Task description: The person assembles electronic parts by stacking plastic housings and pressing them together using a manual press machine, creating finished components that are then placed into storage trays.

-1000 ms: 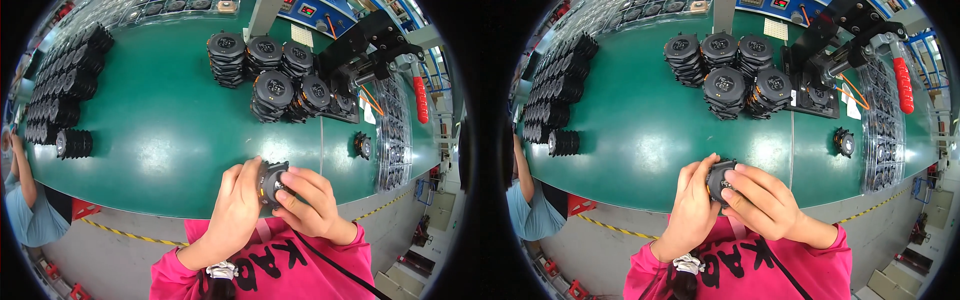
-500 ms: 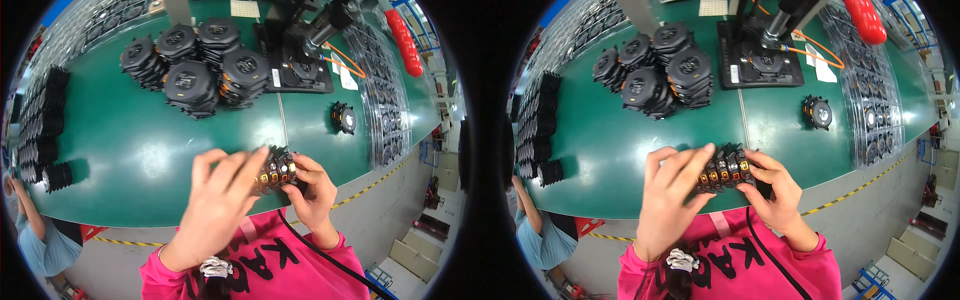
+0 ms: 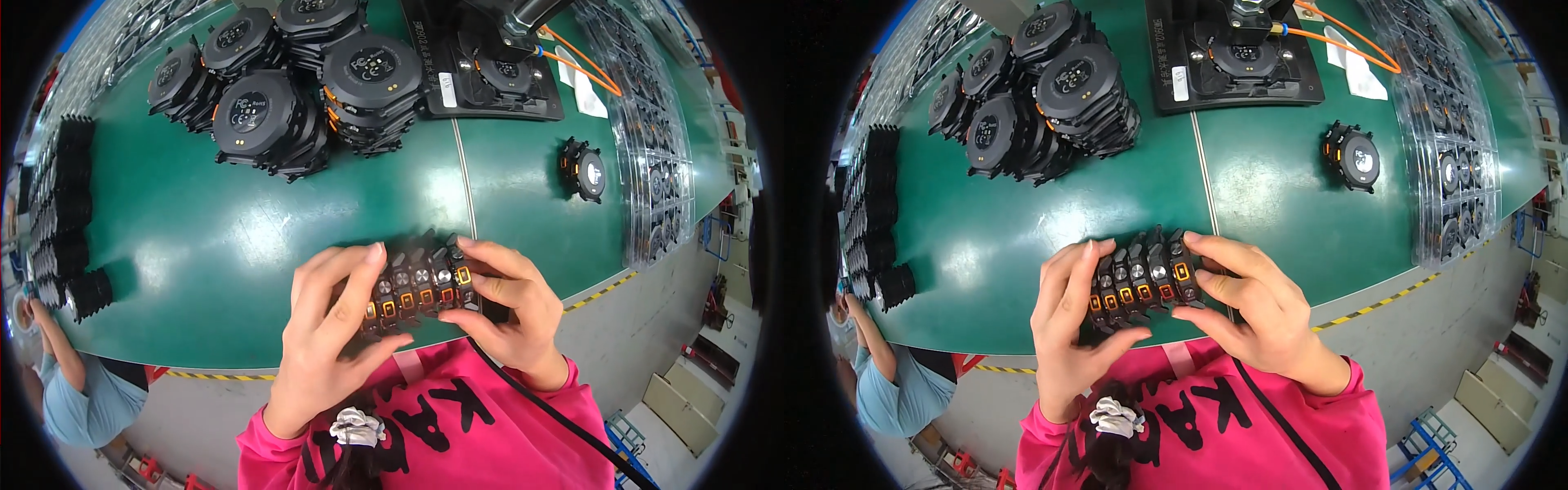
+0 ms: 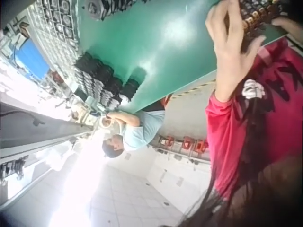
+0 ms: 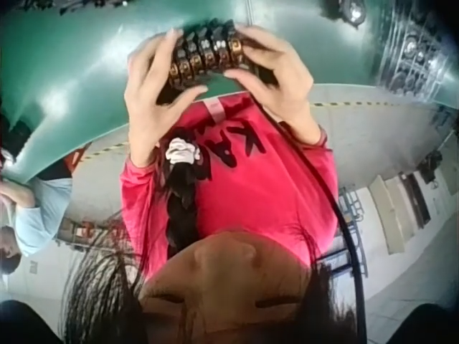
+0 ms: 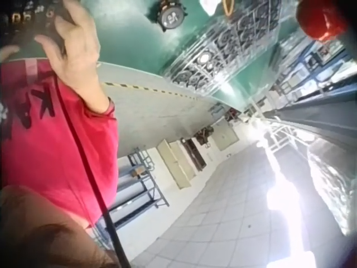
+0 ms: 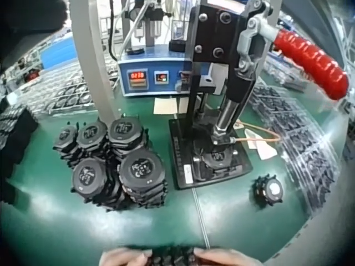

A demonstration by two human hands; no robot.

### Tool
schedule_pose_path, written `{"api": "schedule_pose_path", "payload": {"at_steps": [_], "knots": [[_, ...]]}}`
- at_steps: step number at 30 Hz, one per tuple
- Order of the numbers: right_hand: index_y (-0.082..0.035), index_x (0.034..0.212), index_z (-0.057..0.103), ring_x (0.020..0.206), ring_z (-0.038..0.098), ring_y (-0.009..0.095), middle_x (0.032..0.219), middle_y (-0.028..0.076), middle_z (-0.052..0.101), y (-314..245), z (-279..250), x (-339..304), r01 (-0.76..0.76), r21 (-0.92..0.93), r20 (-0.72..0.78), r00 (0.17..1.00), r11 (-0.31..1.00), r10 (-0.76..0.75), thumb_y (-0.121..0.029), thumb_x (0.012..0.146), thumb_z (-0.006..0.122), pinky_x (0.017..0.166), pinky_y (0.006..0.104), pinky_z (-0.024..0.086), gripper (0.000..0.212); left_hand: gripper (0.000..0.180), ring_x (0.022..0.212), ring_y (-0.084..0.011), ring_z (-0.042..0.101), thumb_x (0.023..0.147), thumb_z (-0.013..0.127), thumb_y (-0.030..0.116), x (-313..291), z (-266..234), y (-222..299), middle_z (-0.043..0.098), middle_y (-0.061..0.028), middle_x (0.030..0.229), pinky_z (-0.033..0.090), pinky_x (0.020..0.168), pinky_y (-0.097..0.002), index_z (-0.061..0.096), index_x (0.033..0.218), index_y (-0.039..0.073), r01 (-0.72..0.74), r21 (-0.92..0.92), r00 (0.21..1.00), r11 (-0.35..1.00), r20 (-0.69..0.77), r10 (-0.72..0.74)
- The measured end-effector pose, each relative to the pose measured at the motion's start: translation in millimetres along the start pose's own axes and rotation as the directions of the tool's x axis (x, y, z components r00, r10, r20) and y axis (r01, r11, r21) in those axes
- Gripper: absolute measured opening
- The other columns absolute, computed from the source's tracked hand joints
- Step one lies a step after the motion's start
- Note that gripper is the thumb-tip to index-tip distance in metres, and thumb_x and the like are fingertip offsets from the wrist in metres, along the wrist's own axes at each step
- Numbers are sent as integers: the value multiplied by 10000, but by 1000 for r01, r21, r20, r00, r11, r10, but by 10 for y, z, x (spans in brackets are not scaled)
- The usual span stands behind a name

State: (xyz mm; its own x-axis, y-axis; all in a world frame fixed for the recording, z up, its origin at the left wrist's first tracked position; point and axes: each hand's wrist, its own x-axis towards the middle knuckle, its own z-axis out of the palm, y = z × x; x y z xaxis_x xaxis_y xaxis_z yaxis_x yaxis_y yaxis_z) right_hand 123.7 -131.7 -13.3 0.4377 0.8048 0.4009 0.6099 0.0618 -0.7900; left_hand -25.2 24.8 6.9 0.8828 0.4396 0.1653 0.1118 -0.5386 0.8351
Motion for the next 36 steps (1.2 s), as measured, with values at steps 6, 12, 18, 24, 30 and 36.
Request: {"api": "schedule_pose_path", "payload": {"at_steps": [6,12,18,24,30,36], "knots": [[44,942,527,972,658,358,1201,301,580,-1,11,73,-25,98,17,1000,995,23,-58,666,840,796,378,556,430,764,1037,-345,582,561,794,-33,-111,42,-96,581,-175,1183,481,869,-397,552,1284,12,-51,-90,998,995,-52,47],[39,948,517,970,648,340,1228,315,557,7,33,61,-66,157,9,998,985,65,-60,674,837,804,381,548,433,745,1010,-328,600,531,833,40,-63,31,-111,609,-158,1158,485,854,-386,596,1237,24,-37,-94,997,995,-70,31],[41,896,539,1015,636,361,1215,310,562,32,-38,62,-90,219,51,995,972,81,-20,709,796,808,383,558,324,705,995,-317,598,523,848,87,-54,24,-117,617,-152,1163,483,836,-378,634,1194,48,-56,-66,996,996,-67,51],[29,836,554,1074,616,389,1192,282,580,61,-54,39,-92,261,59,995,961,79,70,730,726,802,377,574,206,664,993,-315,597,539,848,104,-56,39,-105,619,-146,1164,483,831,-375,647,1170,52,-45,-55,996,997,-79,40],[11,785,563,1042,622,360,1233,273,550,25,-55,83,-152,266,68,988,952,138,85,723,719,768,357,577,183,642,995,-316,597,548,846,107,-56,42,-108,622,-144,1157,483,837,-378,653,1157,49,-43,-61,996,997,-82,38],[-39,747,559,1081,552,335,1335,235,525,23,-158,227,-232,232,279,946,945,163,61,657,751,832,363,487,235,657,990,-321,604,529,841,86,-59,39,-118,624,-146,1148,487,842,-381,653,1157,45,-47,-78,996,996,-82,40]]}}
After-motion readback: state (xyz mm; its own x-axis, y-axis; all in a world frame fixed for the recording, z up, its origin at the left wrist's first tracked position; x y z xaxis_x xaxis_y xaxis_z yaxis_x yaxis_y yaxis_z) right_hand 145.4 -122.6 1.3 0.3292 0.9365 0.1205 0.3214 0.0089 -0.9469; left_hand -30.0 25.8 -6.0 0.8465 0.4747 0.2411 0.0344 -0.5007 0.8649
